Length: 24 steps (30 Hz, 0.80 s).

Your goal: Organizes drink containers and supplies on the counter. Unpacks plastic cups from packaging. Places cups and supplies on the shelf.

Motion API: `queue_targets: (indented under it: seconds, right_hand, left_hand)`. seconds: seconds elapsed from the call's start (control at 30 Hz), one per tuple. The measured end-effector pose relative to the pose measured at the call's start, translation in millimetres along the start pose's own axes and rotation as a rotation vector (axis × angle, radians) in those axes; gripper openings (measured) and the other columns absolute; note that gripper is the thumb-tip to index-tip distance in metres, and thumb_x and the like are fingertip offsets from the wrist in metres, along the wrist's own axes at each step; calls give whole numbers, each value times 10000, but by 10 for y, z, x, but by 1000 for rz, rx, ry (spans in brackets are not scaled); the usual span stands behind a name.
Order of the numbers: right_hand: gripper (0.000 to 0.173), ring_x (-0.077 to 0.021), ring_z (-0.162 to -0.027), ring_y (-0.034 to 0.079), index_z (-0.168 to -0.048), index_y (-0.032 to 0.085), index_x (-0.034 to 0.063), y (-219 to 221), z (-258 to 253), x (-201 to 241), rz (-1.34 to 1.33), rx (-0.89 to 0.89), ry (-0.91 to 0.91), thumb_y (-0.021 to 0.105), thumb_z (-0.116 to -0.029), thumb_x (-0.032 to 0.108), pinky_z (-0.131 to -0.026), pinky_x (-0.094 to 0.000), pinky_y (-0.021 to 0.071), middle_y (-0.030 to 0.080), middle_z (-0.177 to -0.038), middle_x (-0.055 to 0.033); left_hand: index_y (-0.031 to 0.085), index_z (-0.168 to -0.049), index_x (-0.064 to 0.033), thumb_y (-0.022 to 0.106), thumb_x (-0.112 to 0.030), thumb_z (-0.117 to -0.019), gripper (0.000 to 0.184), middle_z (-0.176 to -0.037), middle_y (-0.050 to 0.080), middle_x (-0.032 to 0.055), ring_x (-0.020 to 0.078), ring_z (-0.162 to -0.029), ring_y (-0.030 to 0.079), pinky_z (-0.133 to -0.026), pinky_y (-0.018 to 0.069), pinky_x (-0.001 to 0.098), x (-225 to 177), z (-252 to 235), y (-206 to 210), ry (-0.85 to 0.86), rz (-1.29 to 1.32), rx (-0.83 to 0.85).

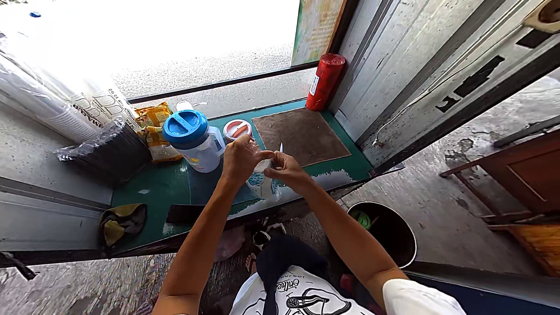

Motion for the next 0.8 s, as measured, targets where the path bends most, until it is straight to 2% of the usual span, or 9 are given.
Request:
queue_targets:
  seconds: [0.03,0.13,0.27,0.37,0.43,0.53,0.7,0.77,0.8]
  right_hand:
    - [440,-84,-722,570,-1005,570,84,-6,-5,-6,-35,0,20,805,-850,423,-669,-276,505,589,-822,-14]
    - [435,-136,-673,578,-1024,593,69,-105,-8,-83,-28,-131,109,834,-857,391,-618,-315,503,610,-797,-62]
    - [443,-153,-712,565,-1033,587,58,-231,-110,-286,43,-136,176,869,-806,313,-657,-347,497,600,-830,-69]
    - [393,-131,-712,584,-1006,586,61,-250,-70,-370,-12,-89,183,863,-810,259,-670,-322,514,614,-816,-54]
    - [418,-135,-754,603,-1068,577,49,-266,-33,-360,-20,-37,217,858,-818,232,-693,-317,524,634,-874,-66]
    - [565,-171,-855,617,-1219,541,38,-297,-41,-317,63,73,300,870,-812,249,-745,-355,545,636,-1020,-102]
    - [326,-125,-722,594,-891,532,82,-314,-94,-264,17,175,320,848,-818,112,-687,-323,552,601,-810,-36]
    - [302,-138,-736,608,-877,538,78,-364,-81,-307,-25,141,324,837,-827,82,-697,-342,565,613,-820,-43]
    - [309,-166,-768,625,-939,553,58,-405,-65,-311,-20,107,319,840,-826,84,-715,-370,580,623,-864,-69]
  left_hand:
    - [675,-1001,8,859,-415,-817,497,-788,656,138,302,-770,647,-757,523,551,-7,-52,33,-4,-7,61]
    - [665,-1135,-9,776,-273,-921,358,-862,676,138,259,-786,653,-774,540,505,111,-175,185,39,117,248]
    - [665,-1179,-3,782,-29,-812,386,-964,717,134,188,-837,696,-780,592,397,317,-123,344,64,374,314]
    - [617,-1303,12,817,-5,-782,559,-1063,725,141,172,-917,709,-843,599,363,361,-74,425,69,450,388]
    - [593,-1349,25,825,-4,-786,610,-1102,723,140,150,-955,705,-885,590,334,329,-56,450,96,478,480]
    - [699,-1187,11,825,-19,-801,408,-983,747,115,141,-854,714,-821,602,339,247,-75,456,116,390,514]
    - [689,-1033,25,825,-64,-829,261,-890,720,150,240,-763,715,-762,614,461,190,-161,608,18,235,455]
    - [685,-1001,24,798,-72,-840,219,-889,712,151,242,-761,697,-736,595,463,235,-171,704,-61,317,394]
    - [678,-1001,26,783,-69,-844,211,-886,706,148,235,-749,686,-709,586,448,262,-172,748,-90,379,363]
Point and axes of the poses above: each hand's wrist, its own z-axis away from the middle knuckle, its own y-axis out of the palm, x = y × z, the point moved 9 cm from there along -z, towards the middle knuckle
